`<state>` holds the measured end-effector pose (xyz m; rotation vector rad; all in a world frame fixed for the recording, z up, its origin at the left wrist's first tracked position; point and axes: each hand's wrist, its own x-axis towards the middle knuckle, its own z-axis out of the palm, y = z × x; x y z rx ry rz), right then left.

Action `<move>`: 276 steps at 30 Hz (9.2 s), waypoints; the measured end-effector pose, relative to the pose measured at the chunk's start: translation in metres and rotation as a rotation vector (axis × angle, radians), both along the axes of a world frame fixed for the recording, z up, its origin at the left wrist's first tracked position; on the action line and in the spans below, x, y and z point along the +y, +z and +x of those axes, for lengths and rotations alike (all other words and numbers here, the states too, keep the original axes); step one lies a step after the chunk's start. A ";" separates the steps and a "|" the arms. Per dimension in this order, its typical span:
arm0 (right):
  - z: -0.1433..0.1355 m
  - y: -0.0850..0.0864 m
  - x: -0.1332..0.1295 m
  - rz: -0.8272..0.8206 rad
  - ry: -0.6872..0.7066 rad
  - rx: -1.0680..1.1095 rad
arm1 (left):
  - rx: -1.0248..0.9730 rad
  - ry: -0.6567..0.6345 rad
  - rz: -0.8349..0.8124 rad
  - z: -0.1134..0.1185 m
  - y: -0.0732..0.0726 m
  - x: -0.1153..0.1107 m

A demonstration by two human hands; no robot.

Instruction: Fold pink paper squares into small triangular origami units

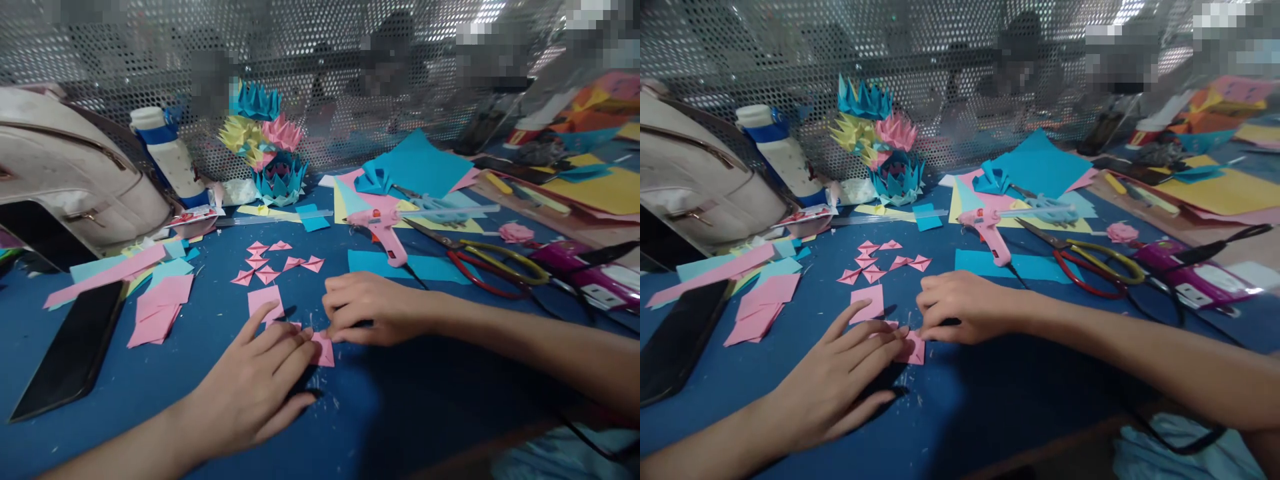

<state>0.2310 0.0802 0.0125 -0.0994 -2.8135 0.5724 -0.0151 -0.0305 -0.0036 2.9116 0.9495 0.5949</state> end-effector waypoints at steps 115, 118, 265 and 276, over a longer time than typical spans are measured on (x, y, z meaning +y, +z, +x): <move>0.007 0.005 -0.002 0.730 0.261 0.111 | 0.172 -0.057 -0.161 0.001 0.007 -0.006; 0.005 0.004 -0.004 0.761 0.258 0.076 | 0.138 -0.060 -0.136 -0.001 0.006 -0.007; 0.000 -0.005 -0.019 0.355 0.020 -0.030 | -0.121 0.048 0.147 0.013 0.002 0.003; 0.004 0.014 -0.017 0.371 0.050 -0.052 | 0.139 0.153 0.313 0.024 0.004 -0.032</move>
